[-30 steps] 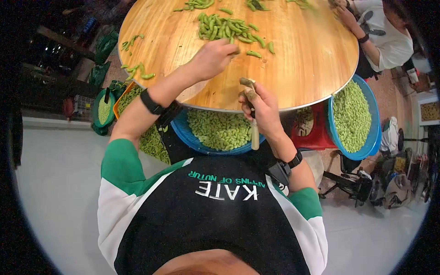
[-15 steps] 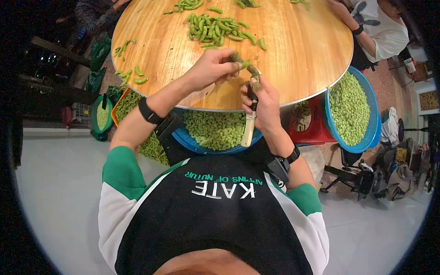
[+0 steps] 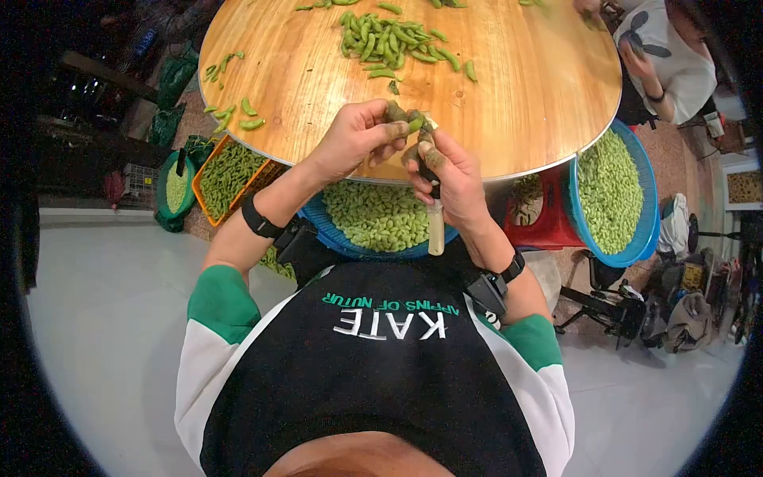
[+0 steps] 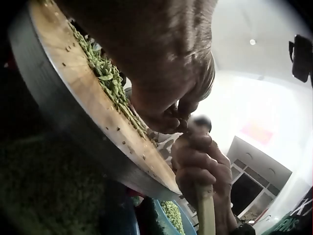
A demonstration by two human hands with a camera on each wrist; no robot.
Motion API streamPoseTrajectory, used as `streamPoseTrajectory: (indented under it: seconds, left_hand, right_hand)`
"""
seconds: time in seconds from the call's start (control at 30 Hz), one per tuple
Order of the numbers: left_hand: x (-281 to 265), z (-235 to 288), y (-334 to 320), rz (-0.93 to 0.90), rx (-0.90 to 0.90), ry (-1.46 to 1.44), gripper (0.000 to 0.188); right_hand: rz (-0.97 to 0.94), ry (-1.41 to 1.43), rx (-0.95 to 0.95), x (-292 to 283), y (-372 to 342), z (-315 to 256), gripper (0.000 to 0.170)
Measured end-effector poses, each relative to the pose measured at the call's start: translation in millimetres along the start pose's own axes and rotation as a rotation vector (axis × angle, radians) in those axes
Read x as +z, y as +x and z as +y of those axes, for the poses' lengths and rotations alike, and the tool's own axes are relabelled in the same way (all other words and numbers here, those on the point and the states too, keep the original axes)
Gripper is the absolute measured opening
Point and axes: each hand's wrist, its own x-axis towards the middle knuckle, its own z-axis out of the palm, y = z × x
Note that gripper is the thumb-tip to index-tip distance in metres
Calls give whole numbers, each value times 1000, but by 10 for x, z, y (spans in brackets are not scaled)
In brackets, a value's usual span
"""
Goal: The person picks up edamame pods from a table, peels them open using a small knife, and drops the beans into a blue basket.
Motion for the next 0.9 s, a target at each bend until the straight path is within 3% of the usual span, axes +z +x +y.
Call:
streamPoseTrajectory:
  seconds: [0.17,0.27,0.33,0.47,0.53,0.57,0.63,0.67,0.73,0.77,0.87,0.9]
  left_hand:
    - [37,-70,-36,35,80,2,10]
    - [-23,-67,-40,-45,-27,-232,9]
    - [-60,-86,-22,-157,-221,-586,10]
    - [-62,-96,-19,-241,-287,-717,10]
    - [-60,-148,-8,-154,-132,-320,12]
    - [-24,-174,0,-158,-134,-319,12]
    - [106,-184,-35,38,367,192,12]
    - [98,-151,-84,42,365,192,12]
    - [81,96,-145,84,595,882,14]
    - [86,80,-128,146,757,915,13]
    - [35,125,-157,62,748,938,10]
    - [28,142,-165,37,671,875,15]
  right_hand:
    - [-14,-53,-11,-5,-26,-1,26]
    - [-20,-40,-1,-37,-28,-2,29]
    - [-34,-15,20,-56,-32,-24,30]
    - [-99,165,99,-145,-36,-7,32]
    - [-97,284,147,-167,-30,3,33]
    - [-74,302,176,-156,-31,-5,32]
    - [-49,321,208,-151,-46,-11,32]
    - [-61,340,222,-147,-56,-7,31]
    - [-82,353,227,-131,-52,-17,30]
    - [-84,373,249,-117,-63,-16,27]
    - [-78,379,275,-107,-67,-18,16]
    - [-84,373,271,-118,-64,-13,17]
